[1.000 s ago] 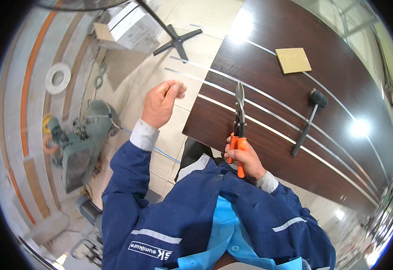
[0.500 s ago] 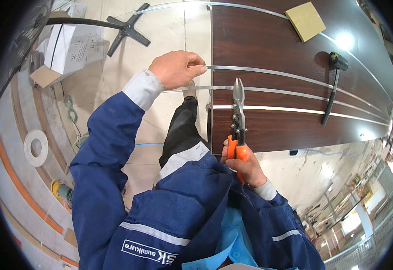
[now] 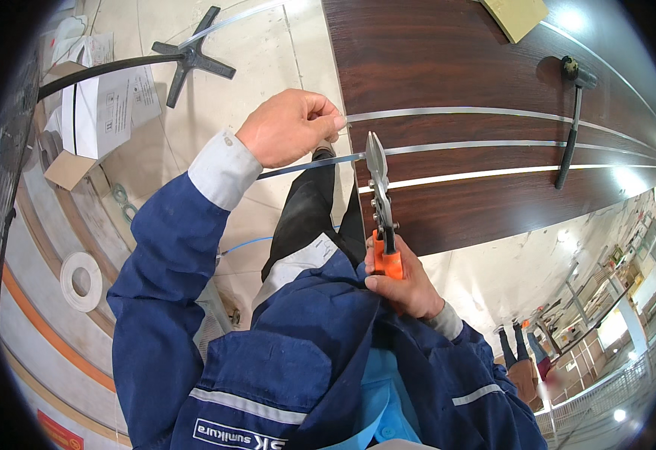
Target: The person applies adhesive to a large wooden panel using a caulking gun, then places thin wooden strips into the grooves. They press the strips into place, wipe away excess adhesive with a cloth, and use a hammer and block to secure the strips. Finally, they trim the ends of the strips with pliers.
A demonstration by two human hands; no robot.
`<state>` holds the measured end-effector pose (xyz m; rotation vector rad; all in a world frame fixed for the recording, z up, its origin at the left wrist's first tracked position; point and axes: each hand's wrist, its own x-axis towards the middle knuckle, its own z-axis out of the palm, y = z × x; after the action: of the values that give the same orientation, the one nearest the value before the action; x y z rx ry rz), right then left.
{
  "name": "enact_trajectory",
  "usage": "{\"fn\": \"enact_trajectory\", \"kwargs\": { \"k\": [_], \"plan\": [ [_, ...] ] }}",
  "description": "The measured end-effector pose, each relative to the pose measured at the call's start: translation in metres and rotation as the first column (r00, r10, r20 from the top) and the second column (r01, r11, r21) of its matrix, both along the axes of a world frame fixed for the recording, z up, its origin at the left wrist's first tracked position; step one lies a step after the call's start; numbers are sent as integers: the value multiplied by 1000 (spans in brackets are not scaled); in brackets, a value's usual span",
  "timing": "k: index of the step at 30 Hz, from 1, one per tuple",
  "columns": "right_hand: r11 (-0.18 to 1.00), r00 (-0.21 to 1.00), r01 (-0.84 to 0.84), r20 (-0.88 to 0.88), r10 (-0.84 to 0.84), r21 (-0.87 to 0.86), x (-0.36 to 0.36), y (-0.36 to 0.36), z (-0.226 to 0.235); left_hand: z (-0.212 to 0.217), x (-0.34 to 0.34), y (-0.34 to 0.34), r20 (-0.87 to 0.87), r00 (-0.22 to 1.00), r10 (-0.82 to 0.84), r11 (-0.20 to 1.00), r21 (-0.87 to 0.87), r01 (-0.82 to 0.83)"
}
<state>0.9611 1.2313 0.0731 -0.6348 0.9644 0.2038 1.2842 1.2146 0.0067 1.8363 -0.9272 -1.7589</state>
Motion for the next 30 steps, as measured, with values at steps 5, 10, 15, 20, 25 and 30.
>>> {"fn": "enact_trajectory", "kwargs": {
  "k": [5, 10, 15, 20, 25, 30],
  "plan": [
    [999, 1000, 7, 17, -7, -37, 2, -1, -3, 5, 1, -1, -31, 999, 37, 999, 3, -37],
    [998, 1000, -12, 15, 13, -67, 3, 1, -6, 6, -2, 0, -21, 996, 83, 996, 17, -83],
    [997, 999, -32, 4, 33, -72, 3, 0, -6, 6, -4, 0, 0, 995, 101, 994, 32, -101],
    [999, 1000, -16, -18, 15, -50, 5, 1, -4, 6, -5, -1, 50, 997, 62, 997, 31, -64],
    [999, 999, -36, -40, 35, -19, 6, 0, -5, 9, -6, -2, 75, 996, 57, 997, 38, -60],
    [997, 994, -80, -70, 81, 13, 7, -3, -4, 14, -6, -3, 65, 996, 65, 995, 71, -69]
  ]
}}
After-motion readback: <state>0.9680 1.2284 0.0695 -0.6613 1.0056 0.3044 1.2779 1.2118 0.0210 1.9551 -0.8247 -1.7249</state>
